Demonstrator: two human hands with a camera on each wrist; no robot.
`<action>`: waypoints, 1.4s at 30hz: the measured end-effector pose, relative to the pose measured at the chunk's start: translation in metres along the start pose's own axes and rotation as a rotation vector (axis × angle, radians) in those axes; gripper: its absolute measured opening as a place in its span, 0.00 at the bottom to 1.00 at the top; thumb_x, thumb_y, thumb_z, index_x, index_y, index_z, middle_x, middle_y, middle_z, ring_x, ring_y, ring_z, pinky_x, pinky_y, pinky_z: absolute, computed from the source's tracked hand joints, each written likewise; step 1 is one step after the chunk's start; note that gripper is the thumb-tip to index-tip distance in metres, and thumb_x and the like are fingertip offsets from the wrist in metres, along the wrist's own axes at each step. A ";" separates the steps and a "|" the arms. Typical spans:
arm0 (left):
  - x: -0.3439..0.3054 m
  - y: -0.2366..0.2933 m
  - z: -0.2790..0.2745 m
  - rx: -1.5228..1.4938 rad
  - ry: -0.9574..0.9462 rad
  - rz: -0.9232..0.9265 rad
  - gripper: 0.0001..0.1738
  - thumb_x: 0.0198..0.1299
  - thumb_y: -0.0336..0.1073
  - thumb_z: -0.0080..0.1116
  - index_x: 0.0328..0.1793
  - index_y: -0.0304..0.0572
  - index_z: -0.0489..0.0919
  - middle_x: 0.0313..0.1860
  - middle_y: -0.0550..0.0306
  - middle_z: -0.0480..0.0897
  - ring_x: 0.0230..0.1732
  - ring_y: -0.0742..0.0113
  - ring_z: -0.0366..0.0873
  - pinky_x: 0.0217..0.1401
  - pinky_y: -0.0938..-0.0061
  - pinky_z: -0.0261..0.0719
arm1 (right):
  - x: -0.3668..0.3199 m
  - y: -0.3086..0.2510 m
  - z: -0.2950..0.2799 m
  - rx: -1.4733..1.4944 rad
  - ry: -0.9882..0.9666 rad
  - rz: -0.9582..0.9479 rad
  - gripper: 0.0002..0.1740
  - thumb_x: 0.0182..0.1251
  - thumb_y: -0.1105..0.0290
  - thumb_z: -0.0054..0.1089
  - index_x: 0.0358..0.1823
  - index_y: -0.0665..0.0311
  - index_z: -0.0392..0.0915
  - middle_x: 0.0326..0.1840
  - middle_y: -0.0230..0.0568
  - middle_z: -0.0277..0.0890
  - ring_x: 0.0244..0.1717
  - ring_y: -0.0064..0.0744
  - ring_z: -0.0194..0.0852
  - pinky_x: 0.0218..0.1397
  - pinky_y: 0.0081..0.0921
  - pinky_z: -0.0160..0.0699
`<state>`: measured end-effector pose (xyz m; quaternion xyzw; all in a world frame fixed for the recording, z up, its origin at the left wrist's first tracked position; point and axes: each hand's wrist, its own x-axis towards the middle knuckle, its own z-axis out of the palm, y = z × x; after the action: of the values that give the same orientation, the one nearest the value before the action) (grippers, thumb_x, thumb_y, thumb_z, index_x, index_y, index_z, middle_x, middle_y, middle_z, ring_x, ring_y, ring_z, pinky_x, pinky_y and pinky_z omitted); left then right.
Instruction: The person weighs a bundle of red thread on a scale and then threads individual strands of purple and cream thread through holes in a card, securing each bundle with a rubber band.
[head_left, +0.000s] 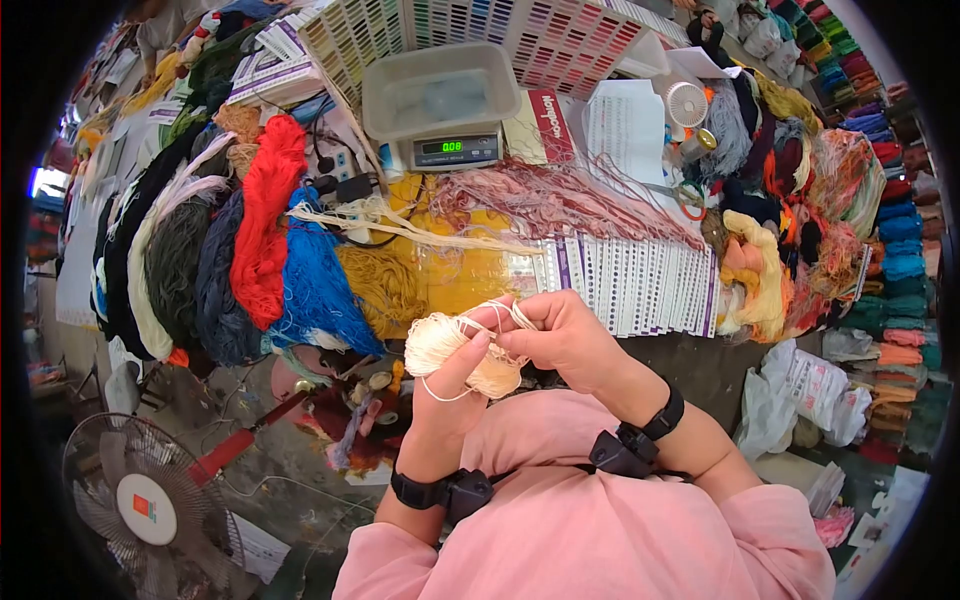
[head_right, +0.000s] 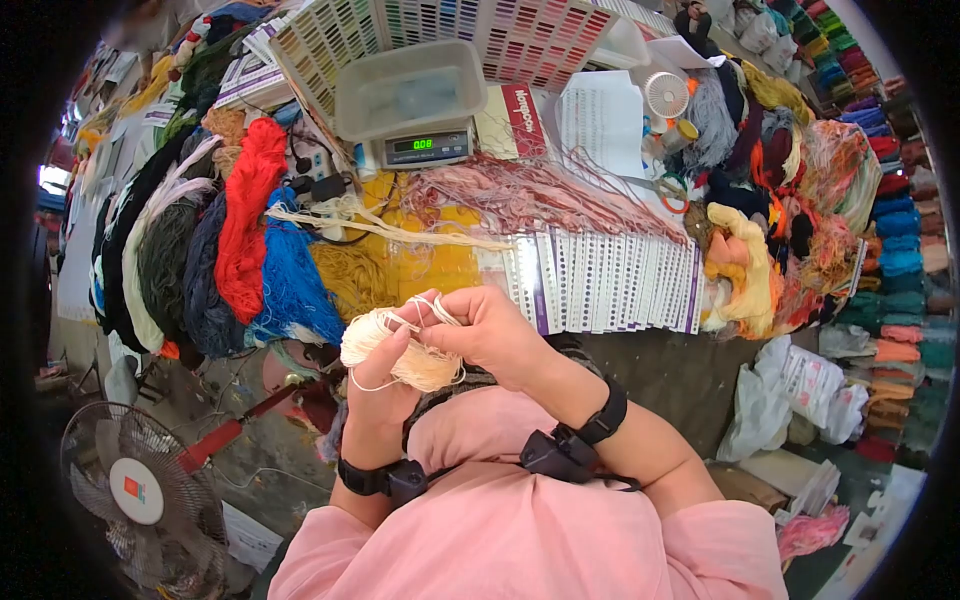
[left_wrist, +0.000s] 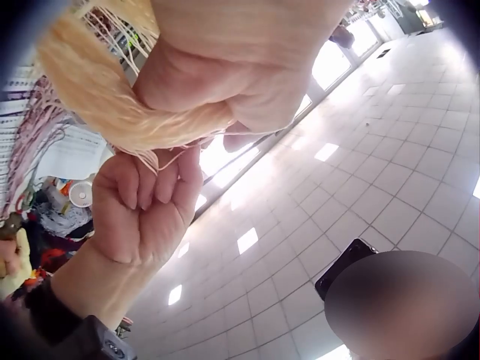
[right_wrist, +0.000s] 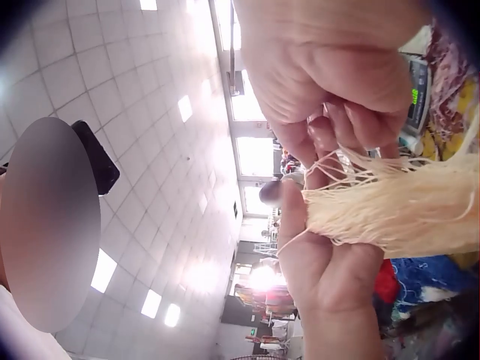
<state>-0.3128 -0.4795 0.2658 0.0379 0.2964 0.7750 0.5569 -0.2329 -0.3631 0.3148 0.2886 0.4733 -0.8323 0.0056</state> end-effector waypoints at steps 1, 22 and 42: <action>0.000 -0.002 -0.001 -0.024 0.004 -0.008 0.25 0.53 0.35 0.48 0.55 0.25 0.63 0.50 0.45 0.70 0.48 0.62 0.70 0.51 0.69 0.67 | -0.001 0.001 -0.002 0.017 0.001 0.008 0.10 0.52 0.74 0.54 0.37 0.69 0.75 0.27 0.29 0.72 0.22 0.10 0.61 0.22 0.09 0.57; 0.029 0.029 -0.046 0.154 0.234 -0.198 0.05 0.52 0.32 0.47 0.26 0.40 0.70 0.18 0.58 0.72 0.09 0.81 0.60 0.09 0.87 0.56 | -0.042 -0.014 -0.099 -0.319 -0.067 -0.171 0.02 0.53 0.76 0.53 0.28 0.67 0.73 0.26 0.34 0.71 0.22 0.16 0.62 0.19 0.14 0.61; 0.116 -0.034 -0.184 -0.217 0.450 -0.255 0.15 0.59 0.36 0.44 0.46 0.32 0.68 0.16 0.71 0.68 0.11 0.85 0.57 0.15 0.90 0.57 | -0.004 0.114 -0.404 -0.263 0.872 -0.276 0.09 0.46 0.73 0.54 0.31 0.69 0.76 0.28 0.37 0.74 0.32 0.26 0.71 0.39 0.20 0.68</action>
<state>-0.3996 -0.4466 0.0664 -0.2328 0.3302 0.7147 0.5710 -0.0055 -0.1077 0.0713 0.5424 0.5667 -0.5595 -0.2677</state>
